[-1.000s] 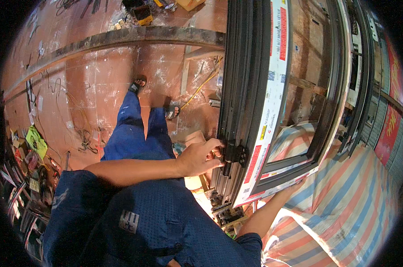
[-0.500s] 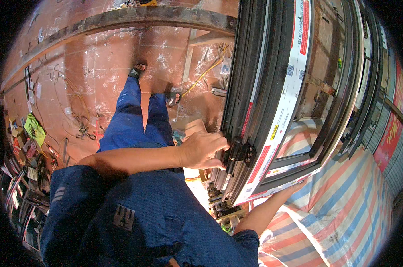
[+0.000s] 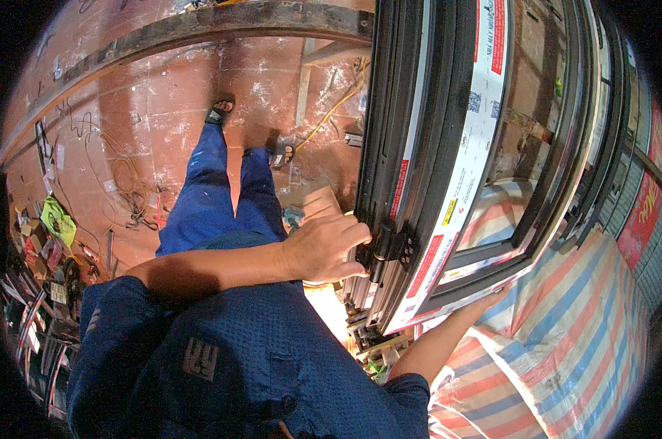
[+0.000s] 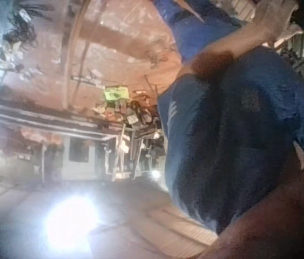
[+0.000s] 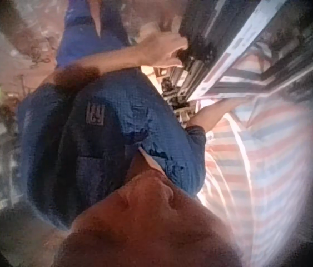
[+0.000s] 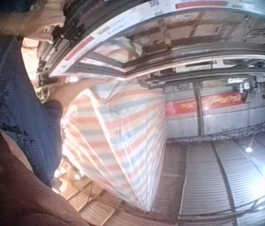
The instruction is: The person assembles a window frame by aligning metal profiles and inserting a black rubber seal into the frame's groove. They then use a power drill to secure the frame components together.
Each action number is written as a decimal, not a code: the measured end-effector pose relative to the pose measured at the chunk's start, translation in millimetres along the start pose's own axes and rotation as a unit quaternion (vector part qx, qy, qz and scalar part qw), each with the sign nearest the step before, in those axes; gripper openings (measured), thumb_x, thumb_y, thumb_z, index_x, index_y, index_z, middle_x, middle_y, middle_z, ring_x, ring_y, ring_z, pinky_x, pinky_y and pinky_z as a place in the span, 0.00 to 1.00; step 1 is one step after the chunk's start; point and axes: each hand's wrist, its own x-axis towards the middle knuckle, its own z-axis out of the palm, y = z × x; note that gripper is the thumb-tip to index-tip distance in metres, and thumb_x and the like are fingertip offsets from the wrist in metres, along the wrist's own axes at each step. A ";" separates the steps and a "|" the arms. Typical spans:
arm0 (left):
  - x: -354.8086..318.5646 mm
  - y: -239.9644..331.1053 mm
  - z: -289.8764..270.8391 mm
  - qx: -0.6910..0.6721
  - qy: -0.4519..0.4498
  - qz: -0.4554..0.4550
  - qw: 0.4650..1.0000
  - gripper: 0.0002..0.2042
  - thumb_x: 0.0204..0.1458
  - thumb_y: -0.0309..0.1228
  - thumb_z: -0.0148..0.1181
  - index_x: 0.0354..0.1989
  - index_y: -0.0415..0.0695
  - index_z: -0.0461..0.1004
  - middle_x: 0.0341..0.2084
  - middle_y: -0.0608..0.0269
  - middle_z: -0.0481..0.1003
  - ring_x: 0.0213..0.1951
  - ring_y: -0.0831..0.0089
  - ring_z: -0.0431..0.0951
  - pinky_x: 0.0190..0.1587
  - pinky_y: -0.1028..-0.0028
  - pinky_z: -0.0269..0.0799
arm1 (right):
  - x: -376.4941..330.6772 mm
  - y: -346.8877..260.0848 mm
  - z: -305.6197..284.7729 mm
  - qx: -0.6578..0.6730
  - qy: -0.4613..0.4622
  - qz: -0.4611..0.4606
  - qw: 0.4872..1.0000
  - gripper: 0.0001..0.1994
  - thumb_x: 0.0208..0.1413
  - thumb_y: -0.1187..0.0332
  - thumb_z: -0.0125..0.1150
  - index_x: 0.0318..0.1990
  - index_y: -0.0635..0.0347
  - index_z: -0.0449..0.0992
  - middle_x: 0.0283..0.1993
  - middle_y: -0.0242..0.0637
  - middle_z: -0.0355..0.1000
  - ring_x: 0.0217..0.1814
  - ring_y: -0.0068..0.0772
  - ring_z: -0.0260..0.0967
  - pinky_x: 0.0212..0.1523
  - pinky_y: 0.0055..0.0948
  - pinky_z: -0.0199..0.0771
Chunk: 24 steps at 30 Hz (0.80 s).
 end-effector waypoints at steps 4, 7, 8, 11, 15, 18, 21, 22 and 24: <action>-5.4 -6.2 6.2 0.010 -0.009 -0.044 0.999 0.29 0.49 0.47 0.81 0.53 0.46 0.75 0.36 0.54 0.76 0.44 0.49 0.82 0.46 0.55 0.79 | 2.0 -4.5 -0.3 -0.014 0.002 0.002 1.000 0.30 0.75 0.45 0.54 0.74 0.55 0.73 0.73 0.43 0.74 0.71 0.47 0.72 0.67 0.48 0.76; -10.2 -13.4 21.0 -0.053 0.053 -0.044 0.996 0.30 0.46 0.48 0.84 0.50 0.43 0.76 0.40 0.53 0.75 0.45 0.48 0.81 0.46 0.56 0.78 | 2.5 -6.1 -1.9 -0.026 0.008 0.003 1.000 0.30 0.76 0.45 0.54 0.74 0.55 0.73 0.72 0.43 0.74 0.70 0.46 0.73 0.66 0.48 0.77; -11.0 -14.2 22.8 -0.053 0.071 -0.058 0.994 0.32 0.45 0.47 0.85 0.52 0.43 0.75 0.41 0.53 0.74 0.46 0.50 0.80 0.47 0.57 0.78 | 3.3 -7.2 -2.1 -0.031 0.008 0.003 0.999 0.29 0.76 0.45 0.54 0.73 0.55 0.73 0.72 0.43 0.75 0.70 0.46 0.73 0.66 0.48 0.77; -12.2 -18.4 29.8 -0.098 0.110 -0.101 0.984 0.38 0.41 0.43 0.89 0.56 0.43 0.70 0.46 0.51 0.71 0.48 0.53 0.80 0.49 0.60 0.79 | 4.3 -9.6 -3.0 -0.047 0.013 0.005 0.999 0.29 0.76 0.46 0.55 0.73 0.55 0.74 0.71 0.43 0.75 0.69 0.45 0.74 0.65 0.47 0.78; -8.8 -23.9 38.3 -0.249 0.096 -0.173 0.948 0.45 0.41 0.39 0.90 0.62 0.41 0.61 0.53 0.50 0.69 0.52 0.58 0.80 0.52 0.62 0.81 | 0.2 -12.3 -11.2 -0.070 0.027 0.006 0.997 0.28 0.76 0.47 0.55 0.72 0.56 0.74 0.70 0.43 0.76 0.68 0.44 0.75 0.64 0.47 0.79; -3.5 -22.4 33.3 -0.392 0.063 -0.206 0.894 0.45 0.47 0.39 0.86 0.68 0.40 0.61 0.52 0.47 0.77 0.52 0.58 0.83 0.46 0.63 0.83 | -8.9 -20.7 -21.6 -0.101 0.054 0.005 0.993 0.27 0.77 0.47 0.55 0.72 0.56 0.75 0.69 0.43 0.77 0.67 0.43 0.75 0.63 0.46 0.80; 2.5 -39.2 32.5 -0.416 -0.098 -0.204 0.881 0.42 0.49 0.43 0.84 0.69 0.42 0.66 0.40 0.48 0.83 0.42 0.57 0.87 0.44 0.61 0.83 | -32.4 -30.5 -8.4 -0.208 0.197 -0.023 0.958 0.25 0.77 0.52 0.60 0.72 0.58 0.75 0.65 0.45 0.78 0.64 0.39 0.77 0.57 0.43 0.82; 1.1 -42.4 36.8 -0.367 -0.076 -0.179 0.910 0.38 0.51 0.46 0.81 0.67 0.44 0.70 0.32 0.48 0.85 0.36 0.56 0.88 0.43 0.59 0.83 | -46.0 -32.7 12.5 -0.262 0.275 -0.044 0.924 0.25 0.76 0.54 0.62 0.71 0.59 0.75 0.63 0.46 0.79 0.62 0.37 0.77 0.55 0.41 0.81; 0.2 -46.3 40.5 -0.357 -0.077 -0.175 0.914 0.38 0.51 0.47 0.81 0.67 0.43 0.70 0.33 0.48 0.85 0.37 0.54 0.88 0.43 0.58 0.83 | -95.8 -40.0 59.2 -0.287 0.156 -0.184 0.927 0.33 0.69 0.47 0.69 0.72 0.62 0.74 0.67 0.45 0.76 0.61 0.38 0.77 0.59 0.41 0.77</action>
